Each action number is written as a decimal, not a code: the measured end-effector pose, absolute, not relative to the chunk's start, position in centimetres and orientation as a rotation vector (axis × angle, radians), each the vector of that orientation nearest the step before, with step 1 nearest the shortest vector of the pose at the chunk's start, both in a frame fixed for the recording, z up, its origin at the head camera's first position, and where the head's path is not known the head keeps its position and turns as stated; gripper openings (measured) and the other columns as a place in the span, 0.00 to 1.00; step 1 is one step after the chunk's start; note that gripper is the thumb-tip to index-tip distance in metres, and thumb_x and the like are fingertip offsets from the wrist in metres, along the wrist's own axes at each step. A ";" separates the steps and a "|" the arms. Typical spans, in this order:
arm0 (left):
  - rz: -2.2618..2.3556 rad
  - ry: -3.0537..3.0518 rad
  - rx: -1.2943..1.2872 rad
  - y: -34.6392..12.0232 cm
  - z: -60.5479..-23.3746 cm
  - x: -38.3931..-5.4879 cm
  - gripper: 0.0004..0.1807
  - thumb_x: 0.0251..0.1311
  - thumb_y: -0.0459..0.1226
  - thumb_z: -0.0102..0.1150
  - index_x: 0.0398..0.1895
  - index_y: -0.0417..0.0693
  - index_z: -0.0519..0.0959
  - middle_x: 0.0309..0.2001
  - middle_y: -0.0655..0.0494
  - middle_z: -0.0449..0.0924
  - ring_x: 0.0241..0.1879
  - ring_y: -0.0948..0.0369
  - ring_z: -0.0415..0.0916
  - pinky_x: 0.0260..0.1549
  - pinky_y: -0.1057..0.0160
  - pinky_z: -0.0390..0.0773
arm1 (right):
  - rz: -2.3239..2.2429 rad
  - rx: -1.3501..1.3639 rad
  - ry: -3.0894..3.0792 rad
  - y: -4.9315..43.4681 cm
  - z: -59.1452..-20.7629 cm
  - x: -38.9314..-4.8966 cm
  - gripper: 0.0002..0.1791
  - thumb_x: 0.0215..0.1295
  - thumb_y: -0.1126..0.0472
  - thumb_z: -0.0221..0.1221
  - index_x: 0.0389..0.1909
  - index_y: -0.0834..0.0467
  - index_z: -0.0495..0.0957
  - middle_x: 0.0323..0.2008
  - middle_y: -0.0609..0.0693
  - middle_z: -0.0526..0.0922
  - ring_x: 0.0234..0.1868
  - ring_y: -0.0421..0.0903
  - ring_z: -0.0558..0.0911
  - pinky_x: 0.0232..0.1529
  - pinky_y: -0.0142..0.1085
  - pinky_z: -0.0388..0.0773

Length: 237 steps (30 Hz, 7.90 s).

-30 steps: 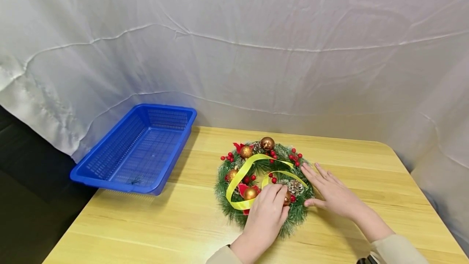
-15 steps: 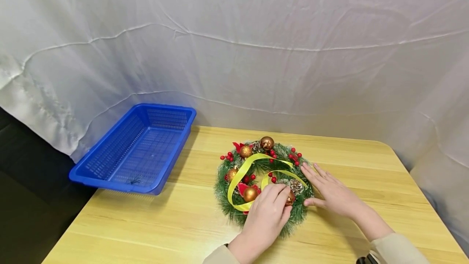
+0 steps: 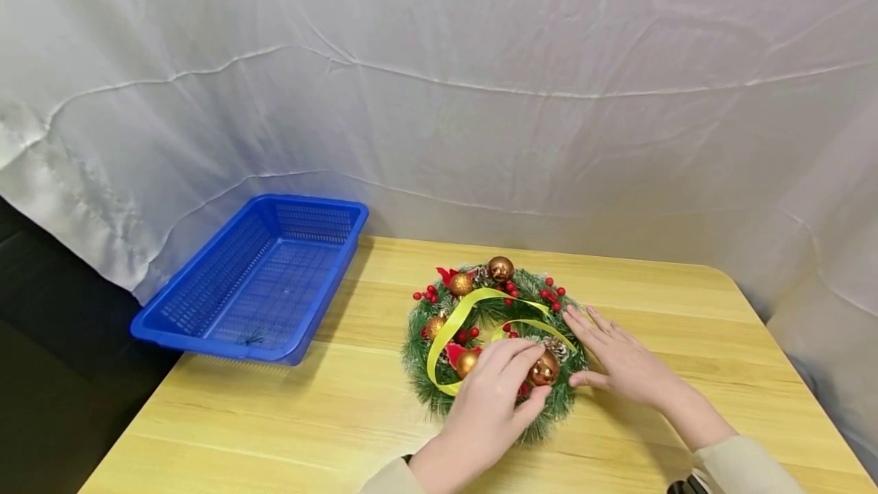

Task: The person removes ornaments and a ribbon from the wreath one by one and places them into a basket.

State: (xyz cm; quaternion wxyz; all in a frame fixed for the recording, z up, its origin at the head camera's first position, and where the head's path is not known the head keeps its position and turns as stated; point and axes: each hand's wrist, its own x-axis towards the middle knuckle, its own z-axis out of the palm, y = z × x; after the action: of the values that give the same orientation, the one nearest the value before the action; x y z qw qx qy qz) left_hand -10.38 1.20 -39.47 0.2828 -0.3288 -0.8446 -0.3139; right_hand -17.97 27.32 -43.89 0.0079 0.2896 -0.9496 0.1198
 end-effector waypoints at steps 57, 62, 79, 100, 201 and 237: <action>-1.039 -2.175 -0.083 -22.5 -38.0 -13.5 0.23 0.40 0.26 0.76 0.45 0.40 0.82 0.44 0.50 0.80 0.39 0.75 0.75 0.39 0.83 0.71 | 0.283 0.877 -3.022 27.2 -43.8 -18.1 0.54 0.54 0.30 0.55 0.76 0.53 0.46 0.75 0.53 0.45 0.73 0.60 0.43 0.67 0.62 0.43; -1.152 -2.211 0.050 -23.6 -37.8 -13.6 0.23 0.43 0.27 0.75 0.46 0.39 0.82 0.45 0.49 0.79 0.38 0.78 0.74 0.40 0.82 0.73 | 0.288 0.871 -3.028 27.2 -43.8 -18.1 0.55 0.54 0.30 0.55 0.76 0.53 0.45 0.75 0.53 0.45 0.73 0.60 0.43 0.67 0.62 0.43; -1.188 -2.387 0.365 -27.9 -38.8 -14.9 0.25 0.49 0.40 0.73 0.50 0.39 0.80 0.48 0.42 0.81 0.33 0.84 0.70 0.34 0.84 0.71 | 0.343 0.882 -3.020 27.2 -43.6 -18.0 0.54 0.55 0.32 0.56 0.75 0.54 0.46 0.75 0.54 0.46 0.72 0.61 0.44 0.67 0.62 0.42; -1.257 -2.646 0.179 -31.0 -39.3 -18.7 0.30 0.55 0.47 0.68 0.55 0.35 0.75 0.51 0.36 0.77 0.51 0.46 0.75 0.33 0.78 0.73 | 0.349 0.893 -3.010 27.2 -43.9 -17.7 0.54 0.56 0.32 0.55 0.75 0.57 0.46 0.74 0.56 0.46 0.72 0.63 0.45 0.66 0.63 0.43; -1.847 -2.415 -0.944 -8.4 -40.6 -15.3 0.17 0.53 0.30 0.68 0.48 0.43 0.81 0.47 0.58 0.79 0.46 0.54 0.78 0.50 0.64 0.77 | 0.435 0.879 -3.026 27.3 -44.3 -17.8 0.53 0.57 0.33 0.55 0.76 0.54 0.43 0.75 0.56 0.43 0.72 0.62 0.43 0.69 0.56 0.33; -1.505 -2.586 -0.834 -6.7 -41.1 -15.2 0.16 0.51 0.31 0.69 0.45 0.44 0.82 0.42 0.60 0.79 0.41 0.65 0.75 0.43 0.67 0.78 | 0.419 0.866 -3.030 27.2 -44.3 -17.7 0.53 0.57 0.33 0.55 0.76 0.54 0.44 0.75 0.55 0.44 0.71 0.63 0.47 0.65 0.64 0.47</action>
State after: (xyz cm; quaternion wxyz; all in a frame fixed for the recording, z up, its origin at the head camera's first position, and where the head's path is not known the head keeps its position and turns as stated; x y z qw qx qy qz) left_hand -15.15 -6.71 -41.14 0.0178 -0.2684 -0.8324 -0.4845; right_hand -17.73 27.20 -44.26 -0.0185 0.2723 -0.9530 0.1318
